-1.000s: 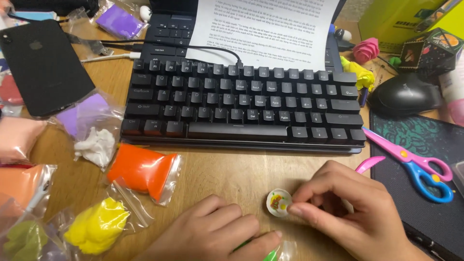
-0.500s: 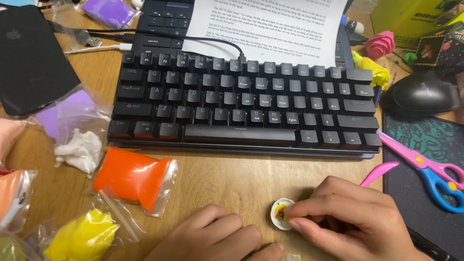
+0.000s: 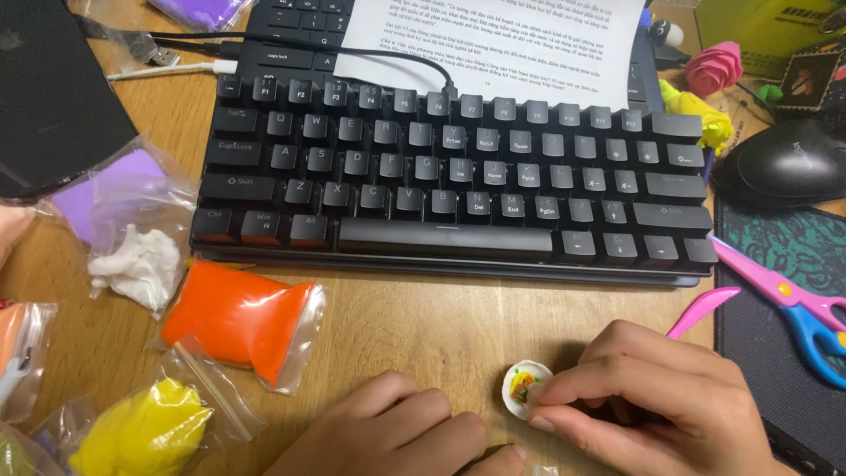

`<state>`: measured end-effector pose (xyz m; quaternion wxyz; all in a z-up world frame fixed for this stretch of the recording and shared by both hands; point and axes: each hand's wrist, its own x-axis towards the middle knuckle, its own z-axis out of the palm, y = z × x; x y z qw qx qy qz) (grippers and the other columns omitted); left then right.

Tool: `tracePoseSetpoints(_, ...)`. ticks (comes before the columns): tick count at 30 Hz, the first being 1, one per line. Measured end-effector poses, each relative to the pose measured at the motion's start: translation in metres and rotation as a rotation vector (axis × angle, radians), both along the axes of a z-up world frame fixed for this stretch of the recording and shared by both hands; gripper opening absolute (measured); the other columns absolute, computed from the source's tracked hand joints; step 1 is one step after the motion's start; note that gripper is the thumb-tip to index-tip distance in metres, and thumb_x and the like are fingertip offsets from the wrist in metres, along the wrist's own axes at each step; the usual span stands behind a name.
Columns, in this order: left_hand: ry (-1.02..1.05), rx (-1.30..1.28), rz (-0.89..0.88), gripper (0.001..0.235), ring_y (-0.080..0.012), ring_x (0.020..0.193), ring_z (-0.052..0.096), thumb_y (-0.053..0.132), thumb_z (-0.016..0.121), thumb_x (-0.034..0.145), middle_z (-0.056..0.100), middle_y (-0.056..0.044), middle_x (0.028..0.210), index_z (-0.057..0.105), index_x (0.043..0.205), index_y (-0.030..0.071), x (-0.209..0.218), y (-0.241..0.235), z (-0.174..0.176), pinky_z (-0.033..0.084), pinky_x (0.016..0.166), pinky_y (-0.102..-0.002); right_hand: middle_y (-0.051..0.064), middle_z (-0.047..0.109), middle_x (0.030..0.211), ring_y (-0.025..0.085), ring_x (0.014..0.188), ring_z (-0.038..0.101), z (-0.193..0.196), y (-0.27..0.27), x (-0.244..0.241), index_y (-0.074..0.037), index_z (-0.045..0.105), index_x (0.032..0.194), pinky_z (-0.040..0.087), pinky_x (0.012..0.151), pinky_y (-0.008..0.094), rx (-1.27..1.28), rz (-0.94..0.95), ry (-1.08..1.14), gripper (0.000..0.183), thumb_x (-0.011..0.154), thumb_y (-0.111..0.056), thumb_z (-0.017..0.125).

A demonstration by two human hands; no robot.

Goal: Crafting a miniature food item using different colors of modeling clay and small sculpting tools.

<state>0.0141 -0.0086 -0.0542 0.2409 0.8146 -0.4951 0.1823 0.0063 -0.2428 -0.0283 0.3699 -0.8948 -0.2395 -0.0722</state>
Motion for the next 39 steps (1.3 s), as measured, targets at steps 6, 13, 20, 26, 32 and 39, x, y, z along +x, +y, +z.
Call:
tracePoseSetpoints(6,0.02,-0.002,-0.015,0.007,-0.0135,0.058,0.04,0.016,0.056,0.097,0.039,0.005,0.071,0.06,0.094,0.021,0.0,0.0,-0.001,0.037,0.057,-0.028,-0.006,0.069,0.066,0.0,0.047,0.054,0.001,0.003,0.0,-0.017,0.075,0.077,0.041,0.043,0.013,0.018,-0.031,-0.018,0.008,0.071,-0.023,0.077)
tracePoseSetpoints(13,-0.013,0.003,-0.016,0.007,-0.0128,0.06,0.041,0.017,0.057,0.098,0.04,0.006,0.072,0.06,0.096,0.022,0.001,0.001,-0.003,0.037,0.058,-0.027,-0.005,0.069,0.07,0.0,0.052,0.061,-0.003,-0.002,0.001,-0.016,0.076,0.086,0.046,0.048,0.012,-0.017,0.021,-0.017,0.012,0.075,-0.021,0.074)
tracePoseSetpoints(20,0.017,0.0,-0.022,0.006,-0.0135,0.059,0.041,0.016,0.057,0.098,0.04,0.005,0.071,0.06,0.095,0.021,0.0,0.001,-0.001,0.038,0.058,-0.028,-0.004,0.071,0.074,-0.001,0.056,0.066,-0.004,-0.001,0.0,-0.014,0.076,0.09,0.05,0.051,0.011,-0.015,0.023,-0.031,0.017,0.074,-0.018,0.076)
tracePoseSetpoints(26,0.059,-0.02,-0.04,0.008,-0.0153,0.058,0.04,0.013,0.055,0.096,0.039,0.003,0.072,0.06,0.096,0.018,0.002,0.003,0.002,0.038,0.057,-0.029,-0.003,0.069,0.071,0.0,0.052,0.063,-0.003,0.001,0.001,-0.013,0.076,0.091,0.049,0.048,0.012,0.009,0.025,-0.051,0.02,0.072,-0.018,0.078)
tracePoseSetpoints(32,0.021,-0.002,-0.117,0.012,-0.0176,0.062,0.045,0.015,0.06,0.096,0.046,0.001,0.079,0.063,0.108,0.017,0.005,0.006,0.0,0.038,0.057,-0.031,-0.003,0.067,0.071,0.001,0.051,0.064,-0.003,0.001,-0.003,-0.012,0.076,0.093,0.051,0.05,0.012,0.054,0.029,-0.041,0.02,0.074,-0.018,0.076)
tracePoseSetpoints(39,-0.016,0.013,-0.144,0.008,-0.0187,0.063,0.045,0.015,0.063,0.098,0.046,-0.001,0.077,0.062,0.106,0.016,0.005,0.007,0.003,0.037,0.059,-0.032,-0.006,0.064,0.065,0.003,0.048,0.048,0.006,0.005,-0.002,-0.016,0.074,0.085,0.038,0.046,0.017,0.049,-0.005,0.005,0.013,0.074,-0.022,0.077)
